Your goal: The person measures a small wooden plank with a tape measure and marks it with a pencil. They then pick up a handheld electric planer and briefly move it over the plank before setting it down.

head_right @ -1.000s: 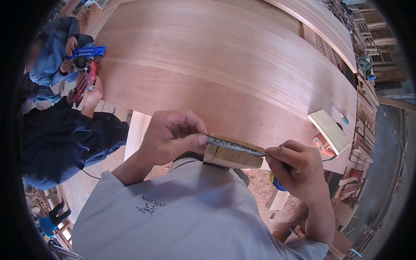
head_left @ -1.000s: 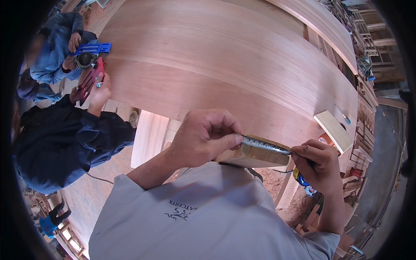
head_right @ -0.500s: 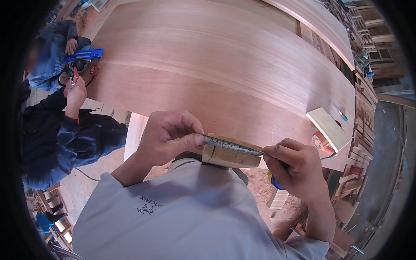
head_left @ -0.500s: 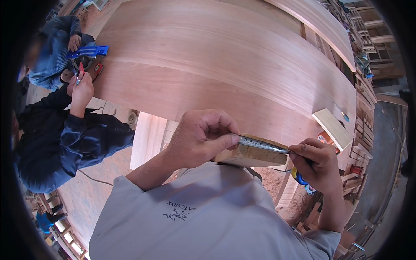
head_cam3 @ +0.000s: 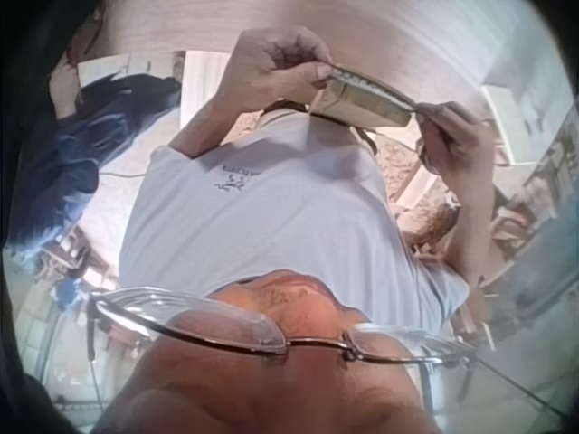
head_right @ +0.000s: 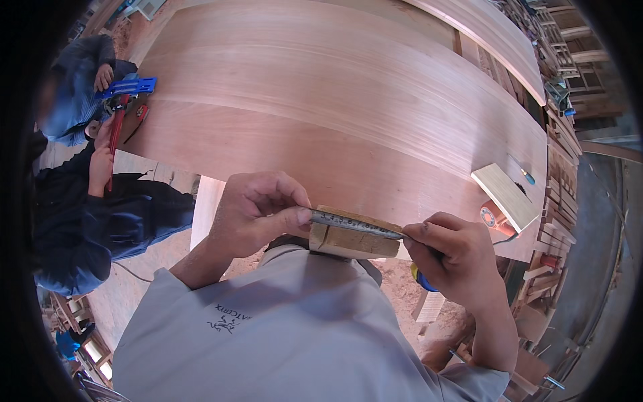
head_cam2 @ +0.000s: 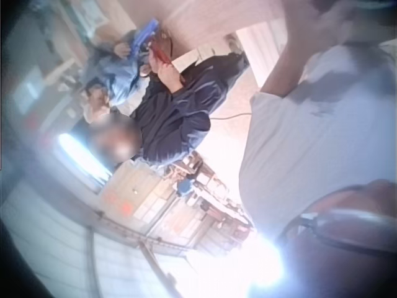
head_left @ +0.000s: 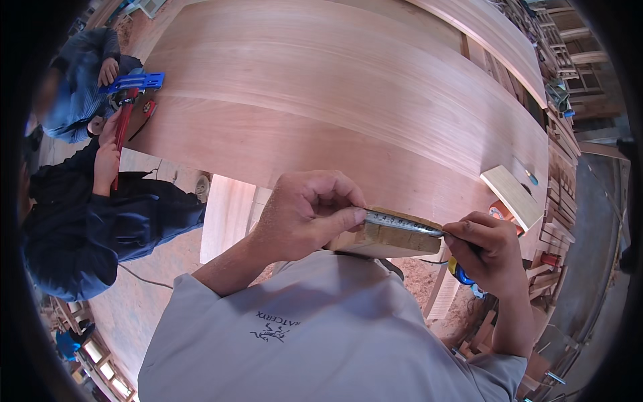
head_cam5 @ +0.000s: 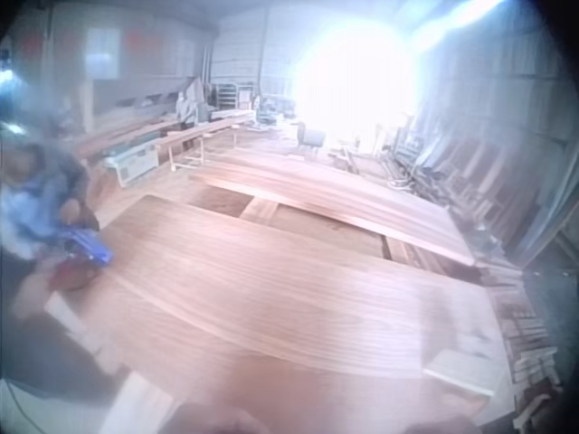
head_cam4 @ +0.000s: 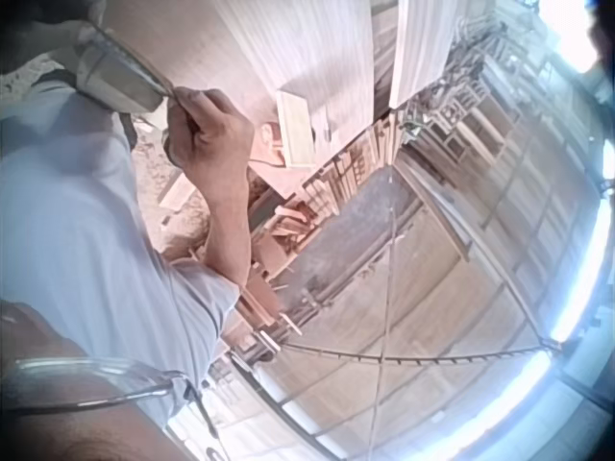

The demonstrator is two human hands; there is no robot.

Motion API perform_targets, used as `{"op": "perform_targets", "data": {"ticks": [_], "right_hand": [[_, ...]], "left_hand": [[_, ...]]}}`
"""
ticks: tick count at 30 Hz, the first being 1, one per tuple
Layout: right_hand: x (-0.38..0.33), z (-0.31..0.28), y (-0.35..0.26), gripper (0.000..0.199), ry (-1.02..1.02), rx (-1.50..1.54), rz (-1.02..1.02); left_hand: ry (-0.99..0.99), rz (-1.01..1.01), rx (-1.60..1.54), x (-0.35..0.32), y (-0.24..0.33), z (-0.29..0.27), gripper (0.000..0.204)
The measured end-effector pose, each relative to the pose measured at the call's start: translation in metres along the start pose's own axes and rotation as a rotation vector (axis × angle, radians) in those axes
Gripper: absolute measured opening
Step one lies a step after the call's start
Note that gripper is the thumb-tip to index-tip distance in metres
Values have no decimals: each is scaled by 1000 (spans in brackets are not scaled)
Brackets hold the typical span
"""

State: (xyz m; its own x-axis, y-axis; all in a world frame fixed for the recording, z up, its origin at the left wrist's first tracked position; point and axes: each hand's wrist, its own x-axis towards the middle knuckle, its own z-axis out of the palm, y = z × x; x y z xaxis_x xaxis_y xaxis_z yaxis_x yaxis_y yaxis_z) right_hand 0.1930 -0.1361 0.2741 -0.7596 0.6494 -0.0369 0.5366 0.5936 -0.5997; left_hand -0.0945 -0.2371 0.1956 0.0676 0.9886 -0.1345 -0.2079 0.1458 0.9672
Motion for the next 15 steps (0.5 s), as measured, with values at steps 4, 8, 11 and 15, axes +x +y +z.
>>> {"op": "perform_targets", "data": {"ticks": [4,8,11,15], "right_hand": [[0,0,-1,10,0,8,8],[-2,-2,-2,11,4,-8,9],[-2,-2,-3,11,3,-23,12],[-1,-4,-5,11,-10,-11,24]], "left_hand": [[-1,-10,-3,0,0,0,6],[-1,-9,-2,0,0,2,6],[-4,-14,11,0,1,1,6],[-6,-16,9,0,2,0,7]]}}
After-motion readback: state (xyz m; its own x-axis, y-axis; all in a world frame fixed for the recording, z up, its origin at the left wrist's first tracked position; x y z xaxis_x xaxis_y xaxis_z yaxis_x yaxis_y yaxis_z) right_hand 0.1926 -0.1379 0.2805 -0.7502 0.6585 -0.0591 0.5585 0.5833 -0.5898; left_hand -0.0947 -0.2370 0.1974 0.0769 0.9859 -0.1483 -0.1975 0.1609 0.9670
